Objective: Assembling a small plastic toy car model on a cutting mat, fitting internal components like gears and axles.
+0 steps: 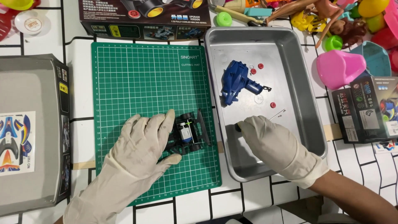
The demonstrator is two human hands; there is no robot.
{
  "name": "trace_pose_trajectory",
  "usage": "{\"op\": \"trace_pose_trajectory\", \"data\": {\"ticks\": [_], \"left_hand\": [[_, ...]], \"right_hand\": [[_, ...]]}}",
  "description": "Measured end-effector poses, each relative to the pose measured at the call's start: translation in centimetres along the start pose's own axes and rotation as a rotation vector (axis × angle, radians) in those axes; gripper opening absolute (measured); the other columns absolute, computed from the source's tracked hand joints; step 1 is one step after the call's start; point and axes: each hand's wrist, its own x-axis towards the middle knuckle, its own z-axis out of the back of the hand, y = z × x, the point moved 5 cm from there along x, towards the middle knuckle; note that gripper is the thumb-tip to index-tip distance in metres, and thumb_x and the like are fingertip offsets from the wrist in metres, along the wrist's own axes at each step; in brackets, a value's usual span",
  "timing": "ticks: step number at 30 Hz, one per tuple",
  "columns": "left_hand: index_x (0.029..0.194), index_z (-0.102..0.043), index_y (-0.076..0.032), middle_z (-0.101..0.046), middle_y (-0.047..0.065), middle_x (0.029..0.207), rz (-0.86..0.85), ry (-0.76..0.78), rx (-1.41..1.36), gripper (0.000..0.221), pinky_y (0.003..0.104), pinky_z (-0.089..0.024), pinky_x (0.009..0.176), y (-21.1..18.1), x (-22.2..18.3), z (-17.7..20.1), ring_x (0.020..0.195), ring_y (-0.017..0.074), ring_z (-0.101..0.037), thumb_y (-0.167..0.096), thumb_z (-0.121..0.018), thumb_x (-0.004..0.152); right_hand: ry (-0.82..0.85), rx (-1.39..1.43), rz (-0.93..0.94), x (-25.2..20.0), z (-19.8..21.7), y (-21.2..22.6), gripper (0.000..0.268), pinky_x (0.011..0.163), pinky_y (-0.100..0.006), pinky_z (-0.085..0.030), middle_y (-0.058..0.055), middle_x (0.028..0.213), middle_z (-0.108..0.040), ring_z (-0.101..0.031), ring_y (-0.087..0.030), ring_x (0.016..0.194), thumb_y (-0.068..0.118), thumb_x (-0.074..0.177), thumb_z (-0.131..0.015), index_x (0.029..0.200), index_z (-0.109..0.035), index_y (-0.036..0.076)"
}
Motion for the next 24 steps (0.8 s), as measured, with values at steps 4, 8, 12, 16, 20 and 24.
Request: {"op": "trace_pose_trajectory", "data": {"ticks": [4,8,12,16,20,24], "left_hand": [[0.158,-0.036,-0.009,-0.054,0.003,0.129,0.014,-0.003,-0.024,0.1,0.045,-0.04,0.111,0.2,0.4,-0.1,0.104,0.0205,-0.055,-0.078,-0.051,0.088],[0.157,-0.039,-0.008,-0.055,0.003,0.126,0.008,0.013,-0.007,0.102,0.043,-0.043,0.107,0.0,0.3,0.4,0.099,0.0201,-0.056,-0.079,-0.054,0.086],[0.159,-0.035,-0.009,-0.056,0.003,0.131,0.021,0.04,-0.055,0.102,0.046,-0.04,0.109,0.1,0.3,-0.2,0.106,0.0217,-0.056,-0.077,-0.056,0.085],[0.16,-0.034,-0.008,-0.052,0.003,0.128,0.013,0.034,0.023,0.101,0.044,-0.039,0.111,-0.2,0.0,0.3,0.106,0.0202,-0.054,-0.078,-0.048,0.088],[0.159,-0.033,-0.008,-0.056,0.005,0.127,0.01,0.032,-0.075,0.097,0.046,-0.038,0.111,0.1,0.3,0.8,0.111,0.0239,-0.056,-0.072,-0.054,0.09],[0.16,-0.031,-0.01,-0.055,0.005,0.129,0.014,0.044,-0.095,0.099,0.048,-0.038,0.109,0.2,-0.1,-0.6,0.11,0.0241,-0.054,-0.075,-0.053,0.09]], "right_hand": [[-0.108,-0.043,0.068,-0.6,-1.2,-1.2,0.013,0.055,-0.028,-0.061,-0.009,0.084,-0.066,-0.064,-0.018,0.064,0.001,0.095,-0.064,0.108,-0.066,-0.001],[-0.049,-0.007,0.009,-0.5,-0.2,-0.2,0.019,0.034,-0.031,-0.041,-0.003,0.069,-0.046,-0.04,-0.014,0.051,-0.01,0.089,-0.063,0.103,-0.057,0.002],[-0.09,-0.123,0.008,-0.7,-0.2,0.3,0.026,0.041,-0.028,-0.049,-0.004,0.079,-0.054,-0.05,-0.014,0.059,-0.01,0.084,-0.072,0.104,-0.059,0.002],[-0.08,-0.144,-0.062,-1.4,-2.9,-0.1,0.021,0.037,-0.03,-0.043,-0.003,0.072,-0.046,-0.041,-0.015,0.056,-0.014,0.087,-0.061,0.091,-0.056,0.006],[-0.058,-0.003,-0.065,-0.7,-2.7,-1.5,0.015,0.033,-0.032,-0.045,-0.005,0.074,-0.051,-0.048,-0.017,0.049,-0.006,0.089,-0.055,0.098,-0.056,0.006],[0.054,0.215,-0.185,0.0,-2.3,-2.9,0.009,0.043,-0.027,-0.057,0.0,0.073,-0.066,-0.063,-0.014,0.051,0.016,0.102,-0.058,0.099,-0.066,0.013]]}}
